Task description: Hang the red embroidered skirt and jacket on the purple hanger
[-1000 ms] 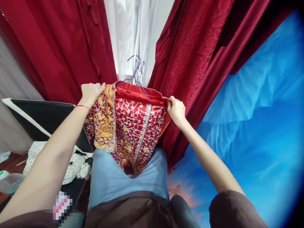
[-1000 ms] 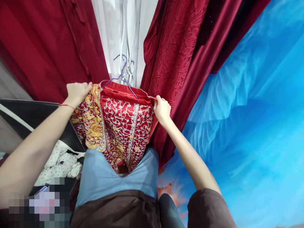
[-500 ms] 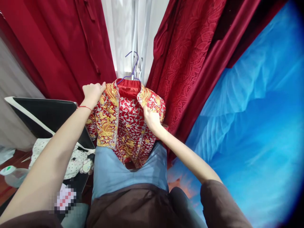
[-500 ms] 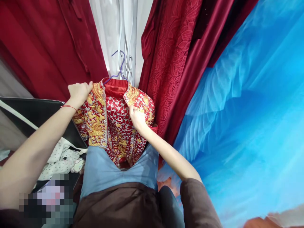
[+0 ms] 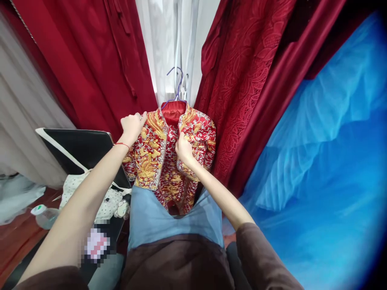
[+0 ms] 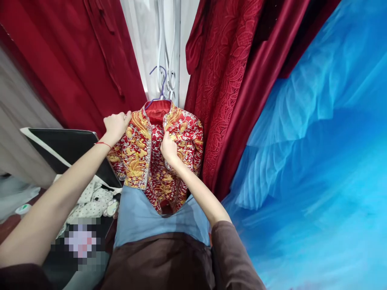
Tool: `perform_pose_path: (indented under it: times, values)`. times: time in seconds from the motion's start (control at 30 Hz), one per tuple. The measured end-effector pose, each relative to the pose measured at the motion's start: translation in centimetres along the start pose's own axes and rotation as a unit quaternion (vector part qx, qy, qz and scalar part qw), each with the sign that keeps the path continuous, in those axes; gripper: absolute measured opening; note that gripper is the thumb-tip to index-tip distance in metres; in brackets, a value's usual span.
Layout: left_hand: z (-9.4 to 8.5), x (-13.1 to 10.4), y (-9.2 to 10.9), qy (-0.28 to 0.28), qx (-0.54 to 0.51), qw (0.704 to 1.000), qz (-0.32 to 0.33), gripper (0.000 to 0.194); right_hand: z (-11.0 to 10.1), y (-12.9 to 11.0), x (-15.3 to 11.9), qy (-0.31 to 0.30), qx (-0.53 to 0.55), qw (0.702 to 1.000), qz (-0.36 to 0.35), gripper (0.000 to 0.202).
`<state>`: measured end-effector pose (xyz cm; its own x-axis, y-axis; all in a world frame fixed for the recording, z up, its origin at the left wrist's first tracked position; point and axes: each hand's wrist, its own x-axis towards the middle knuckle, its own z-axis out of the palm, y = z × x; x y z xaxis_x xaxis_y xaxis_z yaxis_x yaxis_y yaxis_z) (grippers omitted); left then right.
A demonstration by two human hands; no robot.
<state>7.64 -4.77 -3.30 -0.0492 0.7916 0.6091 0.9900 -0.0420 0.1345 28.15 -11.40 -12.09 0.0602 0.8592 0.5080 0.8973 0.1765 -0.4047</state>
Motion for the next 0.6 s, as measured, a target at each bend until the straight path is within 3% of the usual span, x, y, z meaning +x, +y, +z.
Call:
perform_pose_path:
  times: [0.07, 0.17, 0.27, 0.33, 0.47, 0.6]
  values:
    - [0.2, -0.2, 0.2, 0.001, -0.004, 1.000, 0.002, 0.073, -1.1, 0.0, 0.9, 0.011, 0.029, 0.999, -0.005, 0.042]
    - [0.3, -0.5, 0.1, -0.010, -0.009, 1.000, 0.006, 0.077, -3.2, -0.5, 2.9, 0.077, 0.089, 0.993, -0.030, 0.041]
    - [0.5, -0.9, -0.2, -0.008, -0.030, 0.999, 0.017, 0.080, -3.7, -0.3, 4.1, 0.144, 0.145, 0.977, -0.057, 0.039]
    - [1.0, -1.3, -0.3, 0.011, -0.058, 0.998, 0.021, 0.079, -2.5, 0.3, 3.6, 0.142, 0.153, 0.976, -0.060, 0.036]
    - [2.4, -1.8, -0.1, 0.057, -0.129, 0.990, 0.019, 0.077, 1.2, 2.4, 1.5, 0.064, 0.129, 0.989, -0.028, 0.029]
    - [3.3, -1.9, 0.0, 0.081, -0.195, 0.977, 0.044, 0.071, 2.9, 4.7, 1.0, 0.039, 0.218, 0.975, -0.027, 0.025]
